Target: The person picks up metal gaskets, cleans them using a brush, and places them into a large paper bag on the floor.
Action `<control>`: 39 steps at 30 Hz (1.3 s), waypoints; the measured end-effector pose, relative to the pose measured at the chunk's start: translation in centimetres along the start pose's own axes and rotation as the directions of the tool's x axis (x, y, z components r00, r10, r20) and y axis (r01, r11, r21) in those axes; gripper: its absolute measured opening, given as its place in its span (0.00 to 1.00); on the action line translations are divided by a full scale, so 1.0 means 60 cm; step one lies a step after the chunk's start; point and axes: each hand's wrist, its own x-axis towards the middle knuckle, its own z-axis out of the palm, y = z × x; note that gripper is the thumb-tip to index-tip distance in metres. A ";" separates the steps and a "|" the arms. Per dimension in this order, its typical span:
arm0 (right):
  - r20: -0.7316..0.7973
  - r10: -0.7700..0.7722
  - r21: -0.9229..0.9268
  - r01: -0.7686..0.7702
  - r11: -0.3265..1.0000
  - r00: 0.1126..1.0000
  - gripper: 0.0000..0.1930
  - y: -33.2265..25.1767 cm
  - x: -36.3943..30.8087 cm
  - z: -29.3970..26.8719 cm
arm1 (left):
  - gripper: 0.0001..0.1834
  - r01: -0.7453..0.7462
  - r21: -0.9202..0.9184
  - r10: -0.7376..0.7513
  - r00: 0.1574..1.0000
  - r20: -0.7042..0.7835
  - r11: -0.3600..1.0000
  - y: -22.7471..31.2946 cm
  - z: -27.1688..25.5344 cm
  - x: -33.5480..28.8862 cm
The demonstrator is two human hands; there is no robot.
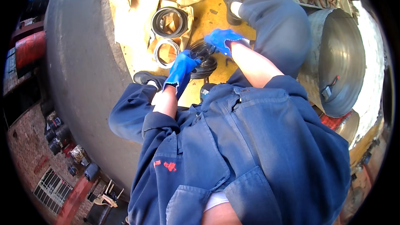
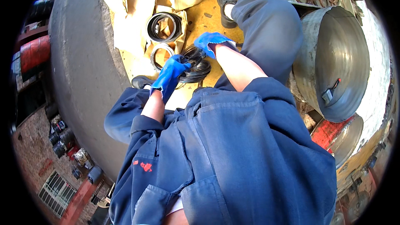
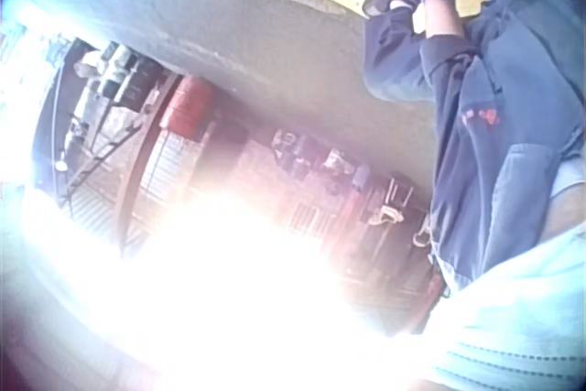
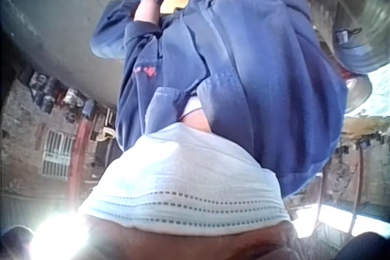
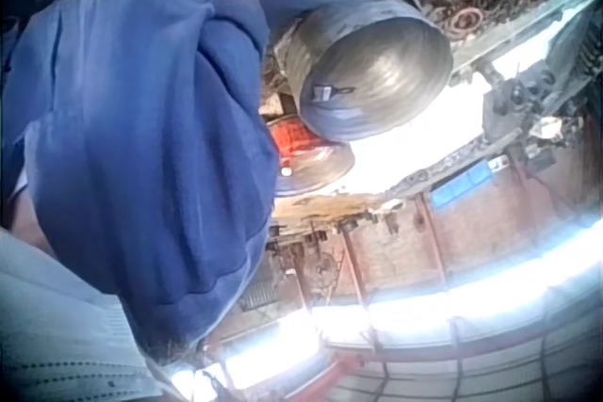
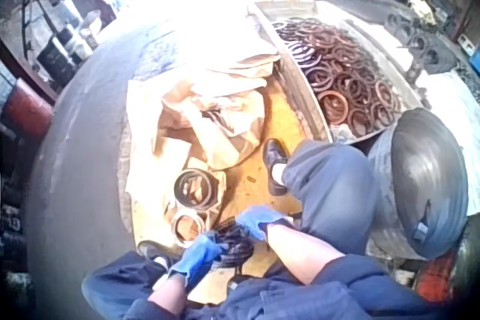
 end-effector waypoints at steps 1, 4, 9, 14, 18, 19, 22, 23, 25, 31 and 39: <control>0.022 0.017 -0.008 -0.017 1.000 1.000 0.25 -0.007 0.001 0.001 | 0.18 0.022 -0.040 -0.020 0.998 0.051 0.999 -0.003 -0.002 0.010; 0.087 0.057 0.045 -0.061 0.997 0.995 0.25 -0.001 0.005 0.007 | 0.14 0.096 -0.146 -0.064 0.975 0.215 0.985 0.000 -0.006 0.037; 0.336 0.107 0.394 -0.243 0.886 0.936 0.25 0.011 0.011 0.021 | 0.11 0.002 -0.382 0.093 0.969 0.230 0.924 0.029 -0.009 0.015; 0.516 -0.053 0.784 -0.446 0.431 0.855 0.22 0.010 -0.008 0.039 | 0.17 -0.157 -0.470 0.257 0.954 0.157 0.868 0.014 -0.003 -0.032; 0.444 -0.122 0.890 -0.421 0.177 0.888 0.19 -0.001 -0.004 0.064 | 0.22 -0.158 -0.381 0.276 0.920 0.280 0.911 -0.013 -0.022 -0.037; 0.424 -0.143 0.901 -0.401 0.167 0.894 0.18 -0.009 -0.003 0.069 | 0.22 -0.185 -0.371 0.299 0.913 0.279 0.910 -0.040 -0.024 -0.025; 0.397 -0.183 0.918 -0.391 0.071 0.899 0.18 0.010 0.018 0.090 | 0.25 -0.378 -0.281 0.453 0.845 0.285 0.882 -0.046 -0.027 0.007; 0.395 -0.195 0.918 -0.391 0.062 0.898 0.18 0.008 0.018 0.091 | 0.25 -0.459 -0.145 0.481 0.846 0.233 0.877 -0.047 -0.028 0.004; 0.390 -0.220 0.920 -0.390 0.044 0.894 0.17 0.007 0.016 0.092 | 0.25 -0.565 0.146 0.548 0.824 0.142 0.812 -0.049 -0.027 -0.006; 0.342 -0.188 0.937 -0.319 0.145 0.921 0.14 -0.021 0.014 0.079 | 0.22 -0.507 0.362 0.471 0.862 0.189 0.783 -0.038 -0.065 -0.016; 0.221 -0.229 0.724 -0.002 0.690 0.948 0.14 0.010 0.069 0.171 | 0.33 0.145 -0.299 -0.100 0.982 0.159 0.943 -0.043 -0.132 0.021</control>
